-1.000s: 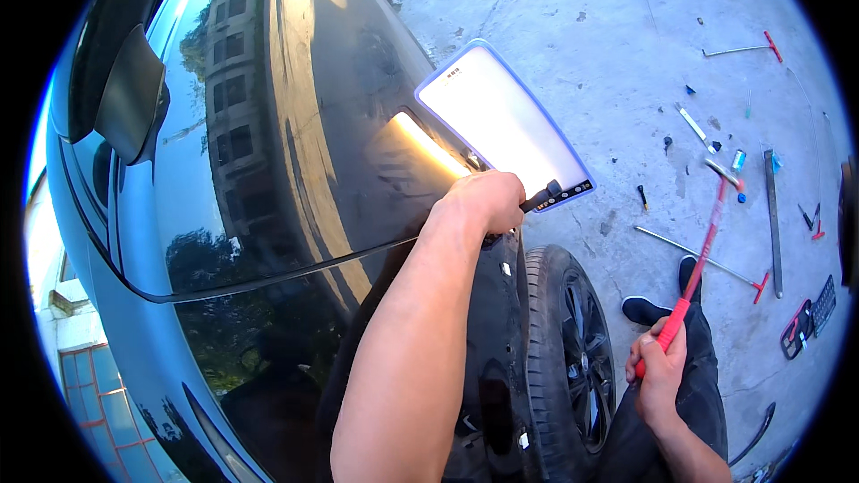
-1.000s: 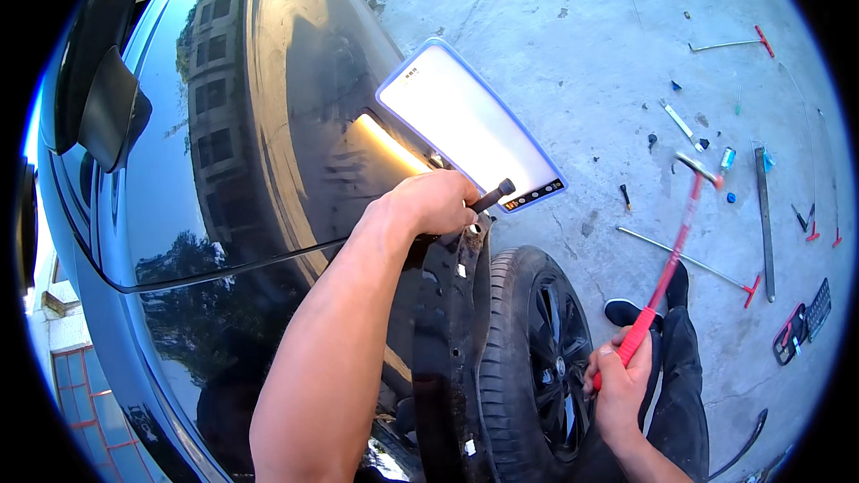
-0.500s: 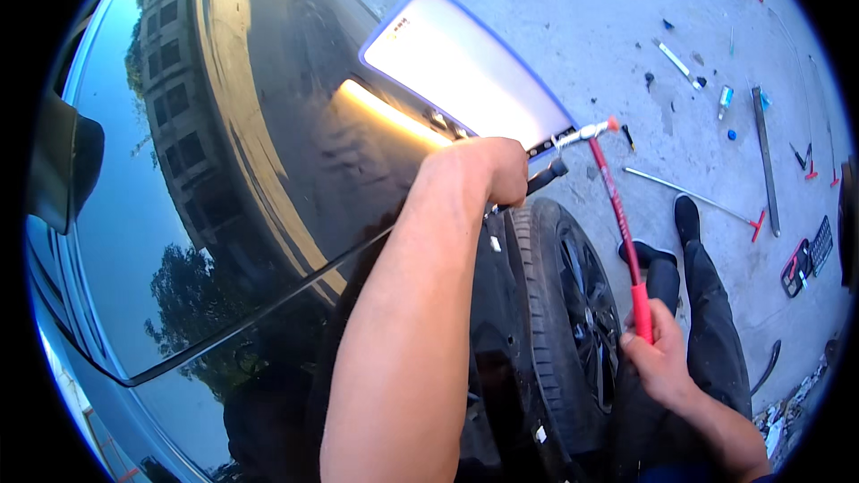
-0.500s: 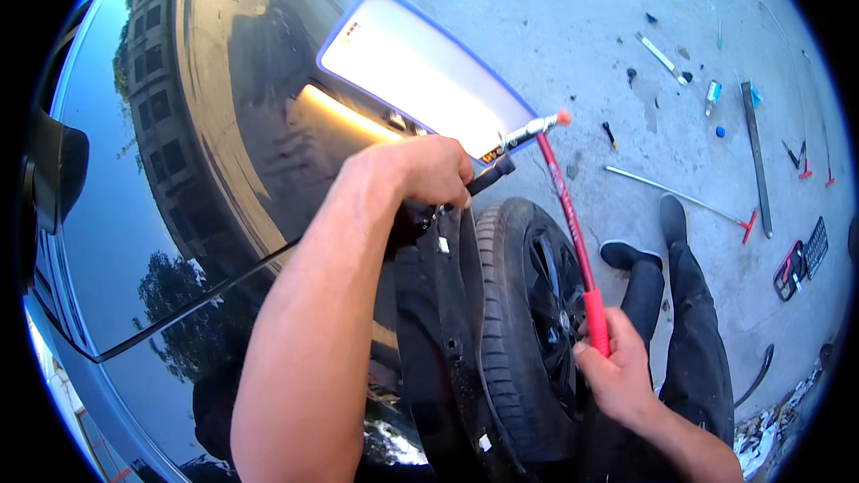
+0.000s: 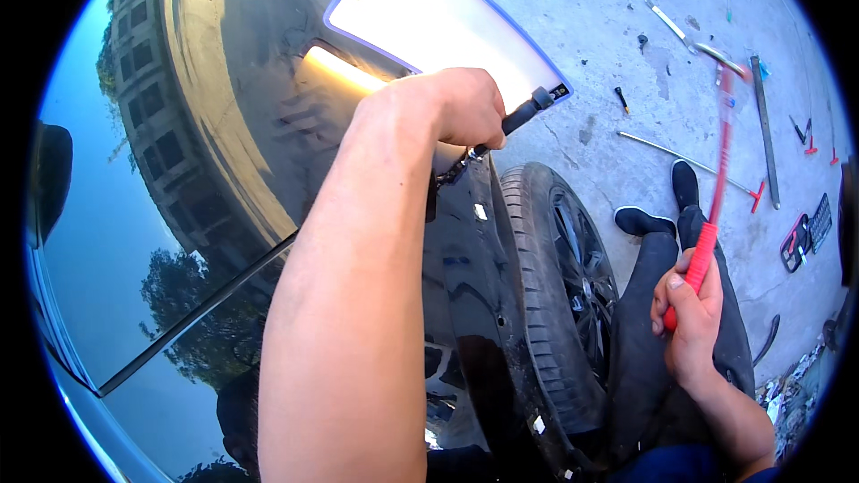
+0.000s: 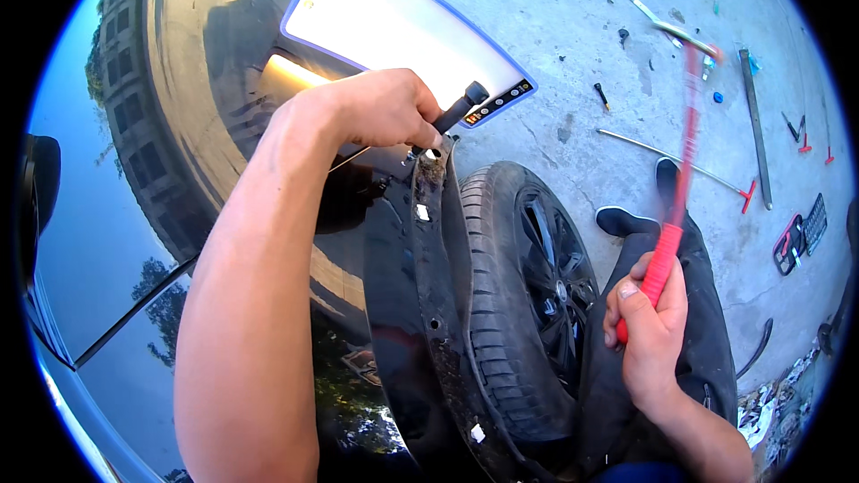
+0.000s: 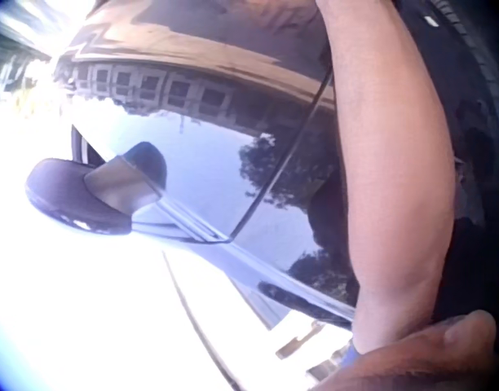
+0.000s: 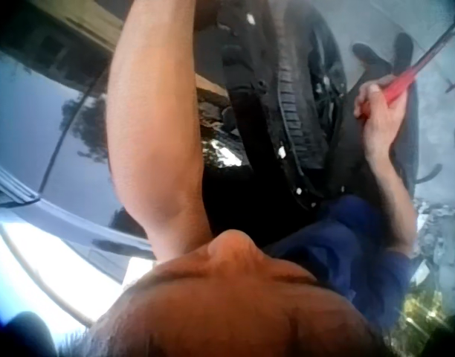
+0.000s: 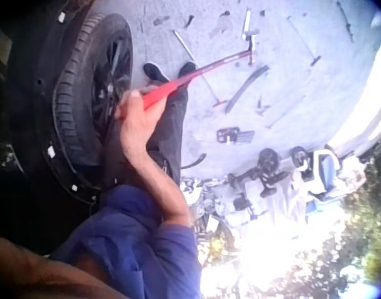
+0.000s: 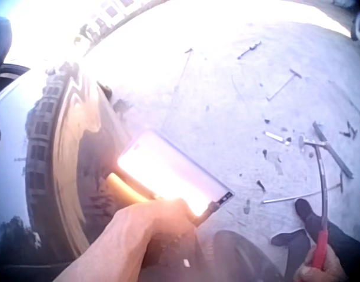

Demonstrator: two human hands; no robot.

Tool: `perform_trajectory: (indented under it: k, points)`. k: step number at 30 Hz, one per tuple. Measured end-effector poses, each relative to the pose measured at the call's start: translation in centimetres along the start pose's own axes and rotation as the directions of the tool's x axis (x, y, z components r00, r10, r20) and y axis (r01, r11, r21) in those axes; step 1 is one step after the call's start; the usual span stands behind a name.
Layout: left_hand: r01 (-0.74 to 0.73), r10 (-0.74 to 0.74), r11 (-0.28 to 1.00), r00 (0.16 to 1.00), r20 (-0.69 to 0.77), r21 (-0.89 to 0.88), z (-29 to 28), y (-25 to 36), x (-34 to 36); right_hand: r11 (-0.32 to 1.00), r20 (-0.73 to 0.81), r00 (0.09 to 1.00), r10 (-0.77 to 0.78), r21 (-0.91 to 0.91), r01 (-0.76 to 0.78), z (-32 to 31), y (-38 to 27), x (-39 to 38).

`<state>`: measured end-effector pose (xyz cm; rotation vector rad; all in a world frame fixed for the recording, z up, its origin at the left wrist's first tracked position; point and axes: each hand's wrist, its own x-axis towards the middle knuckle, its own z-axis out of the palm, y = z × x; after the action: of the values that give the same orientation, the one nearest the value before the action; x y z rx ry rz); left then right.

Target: The person repairs a dent on a black car using a hammer and a specialized tool placed over the dent.

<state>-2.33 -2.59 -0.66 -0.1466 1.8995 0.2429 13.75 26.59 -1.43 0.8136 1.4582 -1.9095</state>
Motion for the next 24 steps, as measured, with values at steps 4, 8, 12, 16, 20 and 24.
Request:
perform_trajectory:
  k: [4,8,12,16,20,24]
  points:
    - [0.009,-0.01,0.999,1.0,0.02,0.045,0.7,0.4,0.5,0.959,0.21,0.951,0.226,-0.219,-0.179,-1.2,1.0,-1.5]
    - [0.031,-0.034,0.998,0.997,0.067,0.056,0.2,0.2,1.3,0.968,0.127,0.982,0.142,-0.226,-0.111,-0.8,-0.4,-0.7]
    - [0.022,-0.029,0.995,0.997,0.072,0.093,0.5,0.5,1.6,0.998,0.001,0.998,0.06,-0.016,-0.06,0.2,0.9,-1.8]
    - [0.0,-0.006,0.997,0.998,0.069,0.076,0.4,0.6,1.2,0.924,0.197,0.939,0.282,-0.319,-0.211,-1.0,0.3,-1.6]
    - [0.023,-0.026,0.998,0.998,0.049,0.064,0.0,0.4,1.5,0.998,-0.006,1.0,-0.031,-0.056,0.03,0.2,0.4,-1.0]
    - [-0.003,-0.001,0.998,0.998,0.069,0.064,0.3,0.3,1.5,0.934,0.256,0.935,0.244,-0.322,-0.155,-1.0,1.3,-1.8]
